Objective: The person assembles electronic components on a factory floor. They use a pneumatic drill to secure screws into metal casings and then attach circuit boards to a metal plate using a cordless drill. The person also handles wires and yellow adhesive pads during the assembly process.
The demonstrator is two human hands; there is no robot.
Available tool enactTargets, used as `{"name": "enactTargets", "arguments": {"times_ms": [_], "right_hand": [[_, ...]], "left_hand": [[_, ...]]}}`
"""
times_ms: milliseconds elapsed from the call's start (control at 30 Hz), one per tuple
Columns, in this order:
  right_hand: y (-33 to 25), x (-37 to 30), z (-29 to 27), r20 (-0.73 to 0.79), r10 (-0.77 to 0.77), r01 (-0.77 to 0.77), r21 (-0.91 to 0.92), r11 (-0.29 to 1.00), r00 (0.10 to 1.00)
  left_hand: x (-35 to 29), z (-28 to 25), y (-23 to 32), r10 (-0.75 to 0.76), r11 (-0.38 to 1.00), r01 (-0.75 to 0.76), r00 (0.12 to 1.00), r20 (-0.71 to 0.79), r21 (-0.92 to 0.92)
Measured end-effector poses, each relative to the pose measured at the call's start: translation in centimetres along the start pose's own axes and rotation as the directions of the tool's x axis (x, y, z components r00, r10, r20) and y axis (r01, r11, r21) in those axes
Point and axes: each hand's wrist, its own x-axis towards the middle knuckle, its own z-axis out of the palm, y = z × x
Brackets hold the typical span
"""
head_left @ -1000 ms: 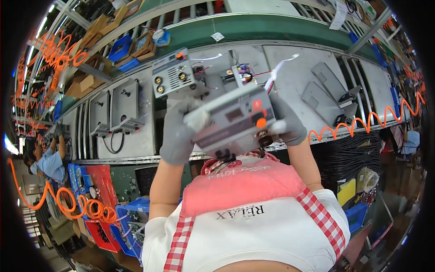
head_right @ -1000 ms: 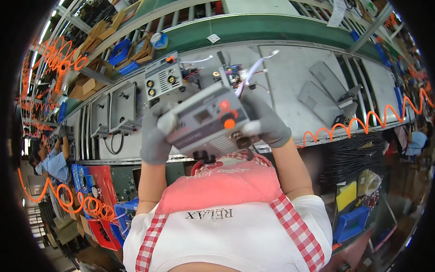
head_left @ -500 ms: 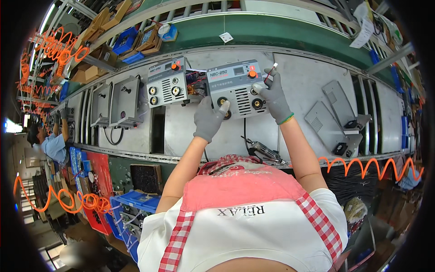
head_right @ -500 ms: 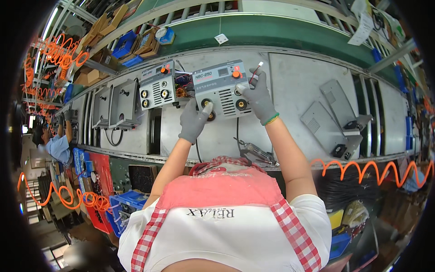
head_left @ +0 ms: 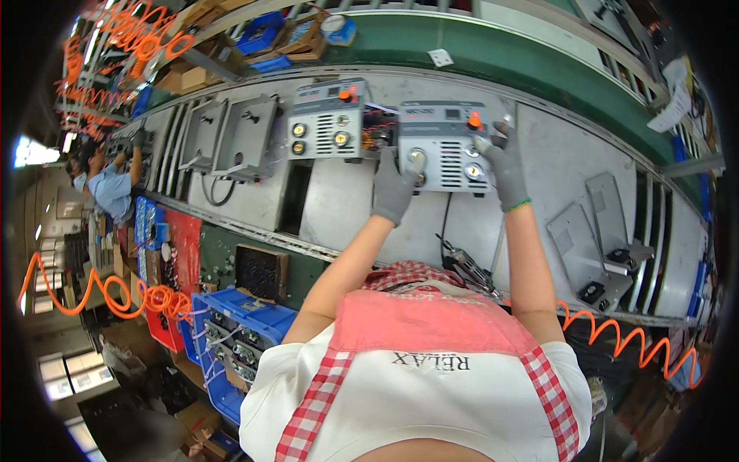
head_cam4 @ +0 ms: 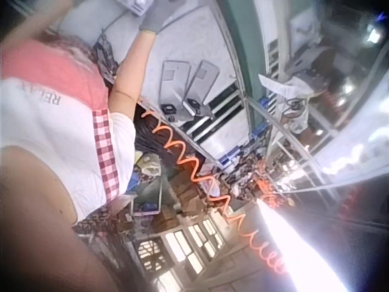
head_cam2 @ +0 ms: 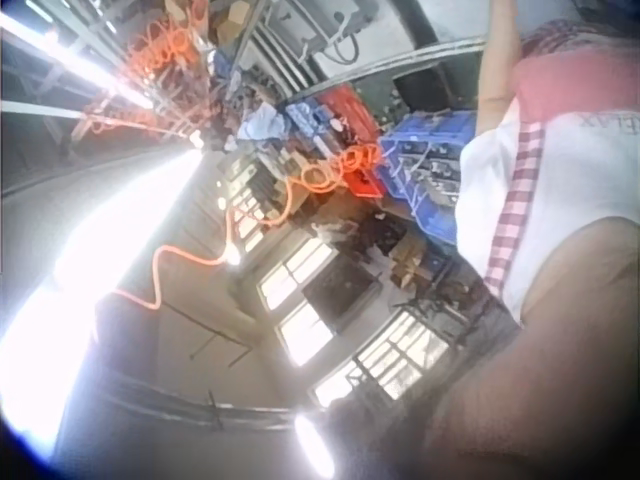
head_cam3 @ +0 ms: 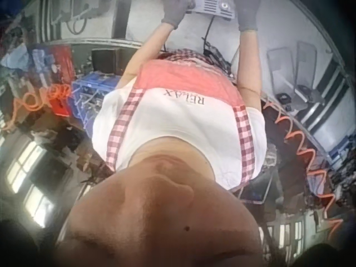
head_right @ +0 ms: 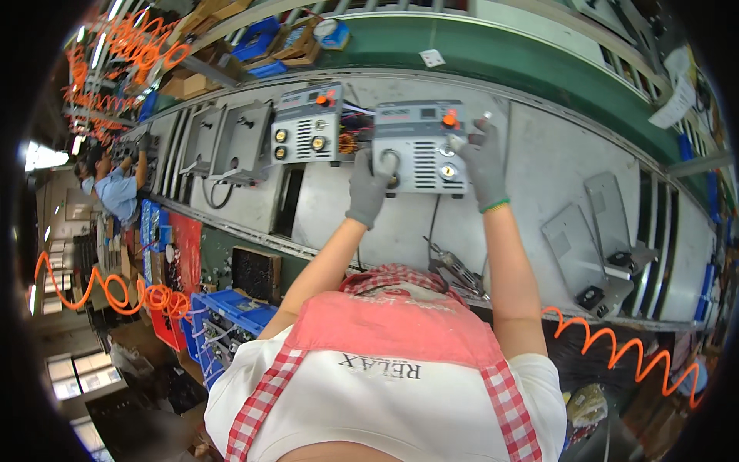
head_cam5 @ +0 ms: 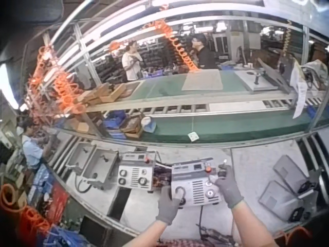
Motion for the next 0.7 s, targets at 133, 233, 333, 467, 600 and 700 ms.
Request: {"name": "enactTargets", "arguments": {"times_ms": [133,233,333,467,600,700], "right_hand": [[-2.6,-3.1,-0.5,-0.249,-0.078,0.006,-0.28,0.96,0.965],[-1.6,-7.3,-1.8,-0.341,-0.337,0.229,-0.319,0.92,0.877],[0.3,-12.9,-3.6,-0.26,-0.182,0.075,-0.373,0.925,0.948],[11.2,-22.2,-7.5,-0.237,0.254,-0.337,-0.442,0.831,0.938],[9.6,-27.4,-5.0,-0.09,0.777,-0.745,0.235,0.625,0.623],[11.7,-26.0,-3.7,-0.058,0.824,-0.741,0.406,0.535,0.563]], "left_hand": [[0.5,-7.4,0.9,0.671,0.74,-0.572,0.662,-0.333,0.354],[5.6,-14.9,-1.6,0.47,0.882,-0.379,0.729,-0.497,0.278],[12.3,-19.1,-12.5,0.133,0.968,-0.201,0.915,-0.38,-0.147],[13.3,-16.6,-13.8,-0.207,0.795,0.227,0.973,0.1,-0.563],[9.8,-15.0,-11.3,-0.186,0.609,0.225,0.973,0.139,-0.76],[5.5,-11.2,-12.0,-0.034,0.887,-0.116,0.949,-0.314,-0.447]]}}
